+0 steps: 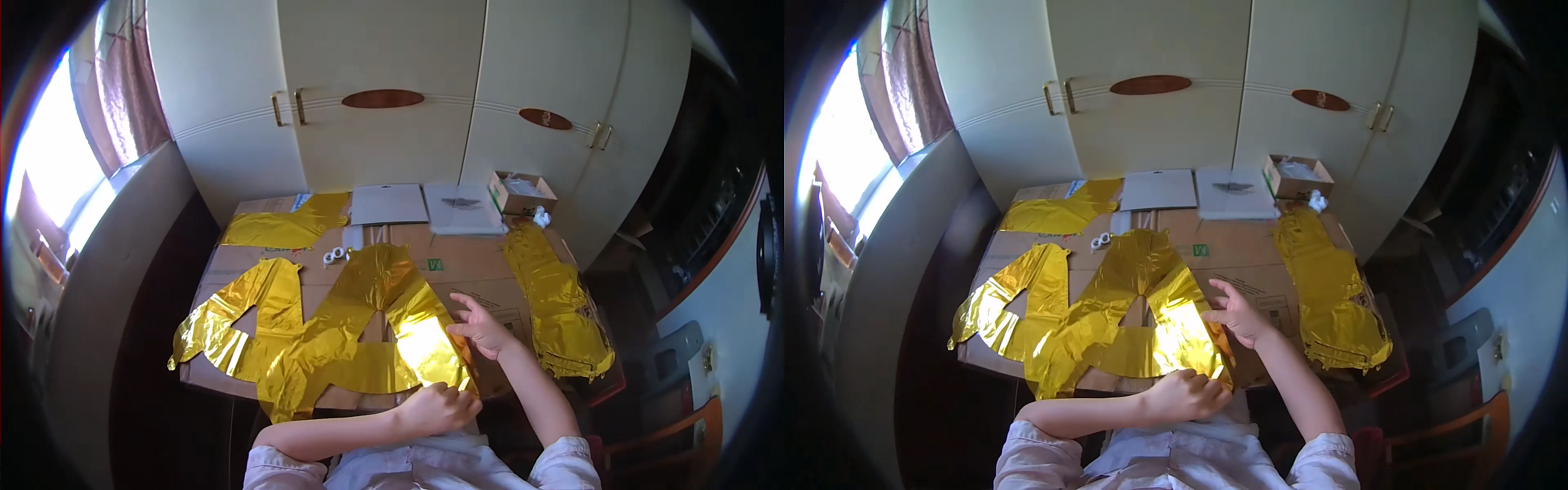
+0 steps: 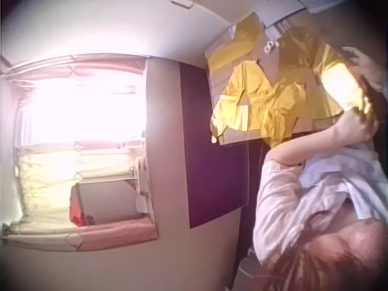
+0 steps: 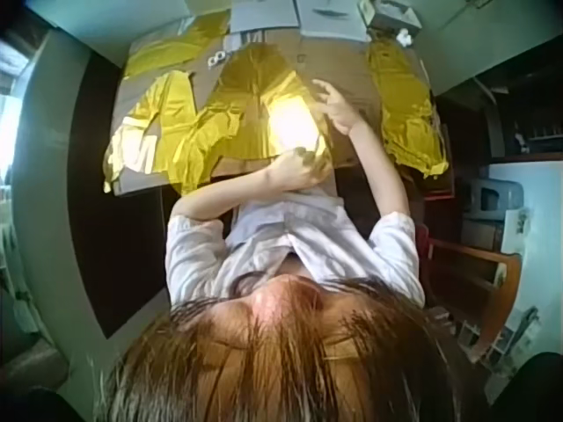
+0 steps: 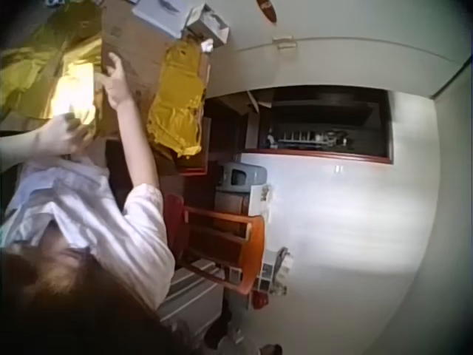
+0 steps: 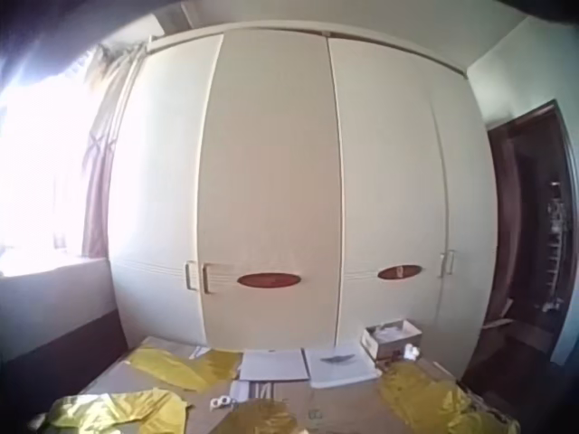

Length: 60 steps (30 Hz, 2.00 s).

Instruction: Unfolding and arranging gold metallic foil balloons on a workspace table.

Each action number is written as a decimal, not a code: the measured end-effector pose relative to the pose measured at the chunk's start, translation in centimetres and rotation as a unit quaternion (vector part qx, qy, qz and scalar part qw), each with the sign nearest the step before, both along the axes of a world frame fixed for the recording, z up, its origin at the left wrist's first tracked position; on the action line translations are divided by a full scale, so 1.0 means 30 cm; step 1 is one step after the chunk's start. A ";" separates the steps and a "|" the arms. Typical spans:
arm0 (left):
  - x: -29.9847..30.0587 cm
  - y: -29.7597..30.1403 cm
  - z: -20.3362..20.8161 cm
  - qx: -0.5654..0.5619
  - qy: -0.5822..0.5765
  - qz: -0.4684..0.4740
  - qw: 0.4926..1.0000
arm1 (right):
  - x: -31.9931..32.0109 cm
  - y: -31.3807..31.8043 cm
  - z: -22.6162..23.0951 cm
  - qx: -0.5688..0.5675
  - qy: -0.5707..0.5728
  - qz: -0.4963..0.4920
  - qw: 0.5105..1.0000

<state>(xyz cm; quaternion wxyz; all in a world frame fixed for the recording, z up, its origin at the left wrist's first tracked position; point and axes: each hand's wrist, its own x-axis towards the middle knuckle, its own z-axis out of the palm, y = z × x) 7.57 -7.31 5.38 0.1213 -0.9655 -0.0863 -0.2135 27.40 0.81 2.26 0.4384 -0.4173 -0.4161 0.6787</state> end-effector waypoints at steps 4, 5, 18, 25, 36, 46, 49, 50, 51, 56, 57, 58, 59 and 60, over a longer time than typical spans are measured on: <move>0.041 0.035 0.013 -0.132 -0.032 -0.029 0.990 | 0.079 0.008 -0.047 0.025 -0.095 -0.057 0.994; 0.029 0.051 0.034 -0.142 -0.058 -0.005 0.988 | 0.105 0.007 -0.047 0.024 -0.108 -0.091 0.990; -0.262 0.392 -0.180 -0.238 0.089 0.246 0.935 | 0.315 0.073 -0.089 0.262 -0.628 -0.157 0.716; -0.258 0.374 -0.160 -0.233 0.090 0.251 0.935 | 0.412 0.232 -0.011 0.127 -0.727 -0.034 0.674; -0.255 0.393 -0.167 -0.231 0.085 0.252 0.936 | 0.516 0.519 0.049 0.214 -0.626 -0.144 0.736; -0.243 0.421 -0.144 -0.218 0.102 0.245 0.939 | 0.506 1.116 0.126 0.301 -0.748 -0.143 0.574; -0.237 0.433 -0.135 -0.245 0.109 0.244 0.932 | 0.500 1.225 0.042 0.289 -0.788 -0.142 0.525; -0.236 0.435 -0.133 -0.255 0.112 0.244 0.929 | 0.501 1.251 0.023 0.273 -0.797 -0.146 0.519; -0.234 0.440 -0.132 -0.278 0.111 0.245 0.922 | 0.502 1.269 -0.001 0.255 -0.807 -0.150 0.511; -0.239 0.436 -0.135 -0.279 0.129 0.246 0.919 | 0.492 1.283 -0.102 0.323 -0.799 -0.210 0.462; -0.235 0.438 -0.126 -0.277 0.130 0.249 0.919 | 0.463 1.273 -0.109 0.312 -0.786 -0.198 0.496; -0.233 0.434 -0.108 -0.290 0.128 0.259 0.912 | 0.432 1.260 -0.115 0.300 -0.772 -0.185 0.529; -0.223 0.436 -0.076 -0.301 0.124 0.268 0.907 | 0.396 1.246 -0.088 0.221 -0.743 -0.127 0.618; -0.215 0.438 -0.054 -0.308 0.121 0.271 0.904 | 0.393 1.216 -0.059 0.135 -0.702 -0.074 0.696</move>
